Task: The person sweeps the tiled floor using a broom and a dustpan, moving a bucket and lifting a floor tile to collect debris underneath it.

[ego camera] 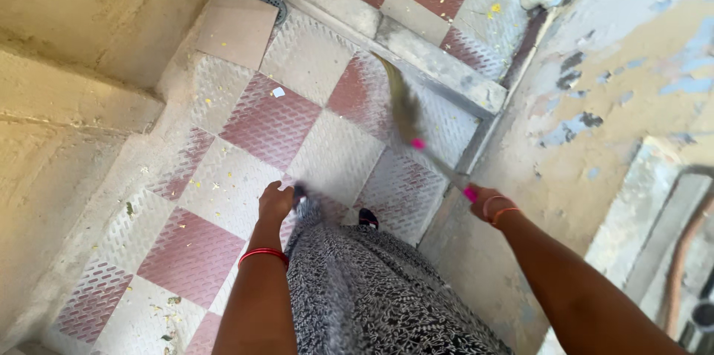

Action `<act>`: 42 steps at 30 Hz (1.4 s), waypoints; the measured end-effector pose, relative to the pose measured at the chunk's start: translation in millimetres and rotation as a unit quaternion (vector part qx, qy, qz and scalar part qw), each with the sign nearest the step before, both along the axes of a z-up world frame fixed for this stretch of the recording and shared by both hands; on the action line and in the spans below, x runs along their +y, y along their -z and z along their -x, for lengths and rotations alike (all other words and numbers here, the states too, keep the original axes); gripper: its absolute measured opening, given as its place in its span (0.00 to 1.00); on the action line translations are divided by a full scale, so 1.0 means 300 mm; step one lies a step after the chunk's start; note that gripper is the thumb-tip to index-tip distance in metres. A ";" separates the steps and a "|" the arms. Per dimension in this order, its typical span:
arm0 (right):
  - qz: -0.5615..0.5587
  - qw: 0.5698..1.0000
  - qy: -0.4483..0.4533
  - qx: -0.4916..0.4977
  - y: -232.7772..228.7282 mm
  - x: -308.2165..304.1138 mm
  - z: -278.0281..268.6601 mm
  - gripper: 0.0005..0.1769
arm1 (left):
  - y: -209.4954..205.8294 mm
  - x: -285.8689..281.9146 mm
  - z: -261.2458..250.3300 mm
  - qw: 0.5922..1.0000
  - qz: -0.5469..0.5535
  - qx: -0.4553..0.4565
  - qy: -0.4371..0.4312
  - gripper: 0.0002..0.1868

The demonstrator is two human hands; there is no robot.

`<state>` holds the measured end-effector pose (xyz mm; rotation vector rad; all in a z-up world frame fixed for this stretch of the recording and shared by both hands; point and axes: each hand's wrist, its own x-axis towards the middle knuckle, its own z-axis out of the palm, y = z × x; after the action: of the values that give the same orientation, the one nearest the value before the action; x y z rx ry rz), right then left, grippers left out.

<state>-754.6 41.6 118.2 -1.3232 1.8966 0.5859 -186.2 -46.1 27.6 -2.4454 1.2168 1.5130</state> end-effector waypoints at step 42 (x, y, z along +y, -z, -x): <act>-0.035 0.982 0.180 -0.039 -0.053 0.547 -0.244 0.34 | -0.348 0.279 -0.020 1.000 -0.005 0.017 0.019 0.34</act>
<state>-681.4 205.7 134.1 -0.9131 1.9689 0.4044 -180.3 37.6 132.0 -2.3860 1.2511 1.5535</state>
